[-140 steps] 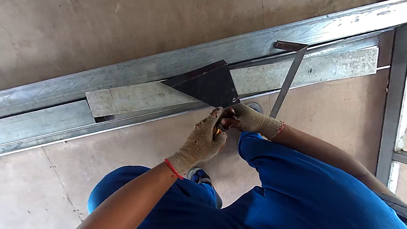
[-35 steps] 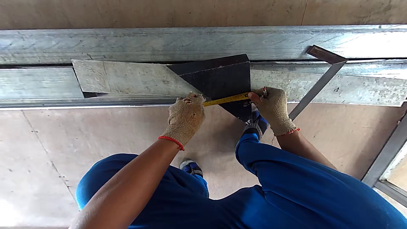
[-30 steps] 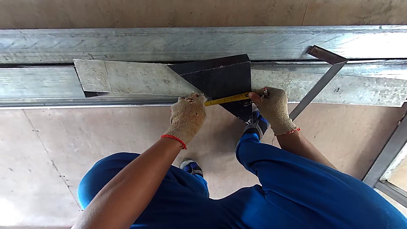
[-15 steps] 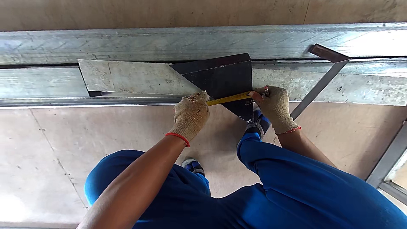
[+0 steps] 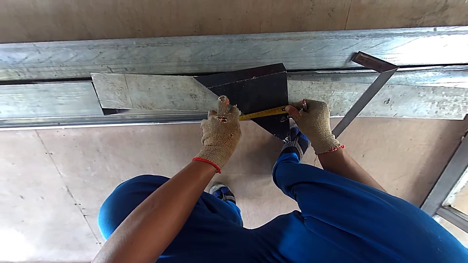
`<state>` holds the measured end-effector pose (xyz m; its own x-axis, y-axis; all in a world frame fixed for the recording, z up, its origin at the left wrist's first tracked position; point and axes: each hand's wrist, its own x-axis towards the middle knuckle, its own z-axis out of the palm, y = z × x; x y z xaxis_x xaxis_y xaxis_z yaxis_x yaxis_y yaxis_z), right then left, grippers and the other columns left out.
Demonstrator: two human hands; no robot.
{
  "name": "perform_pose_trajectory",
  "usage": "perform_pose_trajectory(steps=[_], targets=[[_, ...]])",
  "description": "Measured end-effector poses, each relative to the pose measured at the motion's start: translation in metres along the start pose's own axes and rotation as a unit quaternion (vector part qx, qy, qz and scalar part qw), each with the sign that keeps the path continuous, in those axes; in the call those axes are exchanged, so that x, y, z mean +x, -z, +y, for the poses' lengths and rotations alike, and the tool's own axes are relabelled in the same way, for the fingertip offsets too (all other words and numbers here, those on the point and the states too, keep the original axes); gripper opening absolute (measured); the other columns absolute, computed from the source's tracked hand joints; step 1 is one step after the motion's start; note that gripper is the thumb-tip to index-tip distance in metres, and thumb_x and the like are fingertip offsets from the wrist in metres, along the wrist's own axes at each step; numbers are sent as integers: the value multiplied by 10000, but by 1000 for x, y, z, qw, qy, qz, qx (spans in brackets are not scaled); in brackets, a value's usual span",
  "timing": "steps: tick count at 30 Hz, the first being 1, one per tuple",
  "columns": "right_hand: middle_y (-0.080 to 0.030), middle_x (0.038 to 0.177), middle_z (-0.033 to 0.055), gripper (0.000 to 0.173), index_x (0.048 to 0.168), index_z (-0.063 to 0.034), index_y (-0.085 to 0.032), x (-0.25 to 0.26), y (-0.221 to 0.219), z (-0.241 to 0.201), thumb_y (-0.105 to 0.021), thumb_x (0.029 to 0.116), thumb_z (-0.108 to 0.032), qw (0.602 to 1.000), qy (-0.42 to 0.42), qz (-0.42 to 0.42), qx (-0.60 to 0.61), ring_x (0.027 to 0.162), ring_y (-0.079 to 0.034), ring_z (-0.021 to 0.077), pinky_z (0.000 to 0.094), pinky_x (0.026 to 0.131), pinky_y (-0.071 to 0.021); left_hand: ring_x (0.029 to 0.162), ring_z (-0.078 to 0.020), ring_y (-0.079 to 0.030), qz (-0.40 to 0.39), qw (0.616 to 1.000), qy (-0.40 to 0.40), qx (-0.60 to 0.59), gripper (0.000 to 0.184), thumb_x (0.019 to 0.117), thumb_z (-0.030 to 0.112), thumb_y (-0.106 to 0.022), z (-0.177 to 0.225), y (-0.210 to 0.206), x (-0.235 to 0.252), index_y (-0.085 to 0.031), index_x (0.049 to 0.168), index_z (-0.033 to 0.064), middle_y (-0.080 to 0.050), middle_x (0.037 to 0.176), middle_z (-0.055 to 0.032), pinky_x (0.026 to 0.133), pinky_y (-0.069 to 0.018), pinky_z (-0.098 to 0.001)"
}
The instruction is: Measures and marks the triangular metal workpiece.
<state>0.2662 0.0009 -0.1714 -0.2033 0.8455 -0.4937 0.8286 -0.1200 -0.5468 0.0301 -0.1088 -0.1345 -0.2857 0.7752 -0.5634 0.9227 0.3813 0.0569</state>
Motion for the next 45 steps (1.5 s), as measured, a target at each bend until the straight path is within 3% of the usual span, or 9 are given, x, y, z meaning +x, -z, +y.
perform_pose_trajectory(steps=[4, 7, 11, 16, 19, 23, 35, 42, 45], targets=[[-694, 746, 30, 296, 885, -147, -776, 0, 0, 0, -757, 912, -441, 1000, -8, 0, 4, 696, -644, 193, 509, 668, -503, 1096, -452, -641, -9, 1000, -18, 2, 323, 993, 186, -554, -1, 1, 1, -686, 1278, 115, -313, 1674, -35, 695, -555, -605], [-711, 764, 28, 291, 902, -157, -789, 0, 0, -1, -750, 915, -445, 1000, -6, -1, 0, 713, -661, 192, 517, 682, -518, 1100, -435, -650, 2, 999, -30, 11, 326, 1001, 188, -522, -4, -5, 4, -689, 1271, 113, -354, 1659, 3, 689, -556, -593], [-663, 719, 41, 338, 901, -152, -759, -14, 2, -2, -699, 954, -481, 1000, 10, 3, 10, 624, -614, 203, 493, 574, -481, 1141, -424, -636, -1, 999, -29, -14, 283, 1000, 196, -550, -5, -5, 8, -719, 1219, 137, -381, 1640, 6, 720, -563, -600], [-703, 772, 46, 327, 928, -148, -781, -7, -4, -2, -709, 939, -467, 1000, -11, 14, -19, 732, -664, 216, 526, 690, -516, 1110, -407, -648, -8, 1000, -15, -24, 259, 991, 204, -564, -4, -5, 12, -740, 1170, 141, -374, 1640, 6, 702, -567, -595], [-724, 814, 38, 293, 1004, -173, -784, -17, -4, -2, -691, 967, -448, 999, 27, 19, -7, 726, -680, 200, 508, 660, -534, 1119, -418, -645, -3, 999, -15, -30, 266, 983, 214, -569, -4, -9, 12, -743, 1165, 130, -352, 1656, -1, 699, -565, -595], [-708, 788, 26, 275, 986, -175, -773, -20, -3, -2, -718, 950, -442, 999, 35, 18, 12, 679, -655, 184, 487, 615, -519, 1095, -419, -654, 5, 999, -23, -37, 241, 958, 202, -605, -6, -12, 12, -744, 1141, 131, -374, 1642, -19, 679, -564, -593], [-755, 851, 4, 188, 987, -172, -808, -8, -4, 1, -728, 935, -333, 999, 3, 16, 28, 768, -693, 136, 455, 721, -549, 1071, -418, -659, -10, 999, -32, -42, 261, 971, 231, -591, -8, -7, 15, -752, 1143, 119, -350, 1652, -45, 697, -570, -584], [-725, 785, 17, 238, 951, -162, -799, -5, -3, 2, -725, 928, -387, 1000, -11, 2, 21, 712, -668, 162, 479, 680, -535, 1055, -418, -665, -19, 999, -19, -31, 247, 963, 230, -604, -4, -5, 16, -757, 1130, 134, -363, 1645, -42, 667, -565, -585], [-702, 764, 29, 255, 985, -162, -774, -17, -1, 1, -694, 974, -403, 1000, 8, -2, 30, 642, -643, 171, 460, 594, -521, 1054, -415, -671, -25, 999, -17, -33, 248, 967, 222, -601, -3, -2, 16, -761, 1133, 130, -343, 1659, -37, 688, -570, -587]])
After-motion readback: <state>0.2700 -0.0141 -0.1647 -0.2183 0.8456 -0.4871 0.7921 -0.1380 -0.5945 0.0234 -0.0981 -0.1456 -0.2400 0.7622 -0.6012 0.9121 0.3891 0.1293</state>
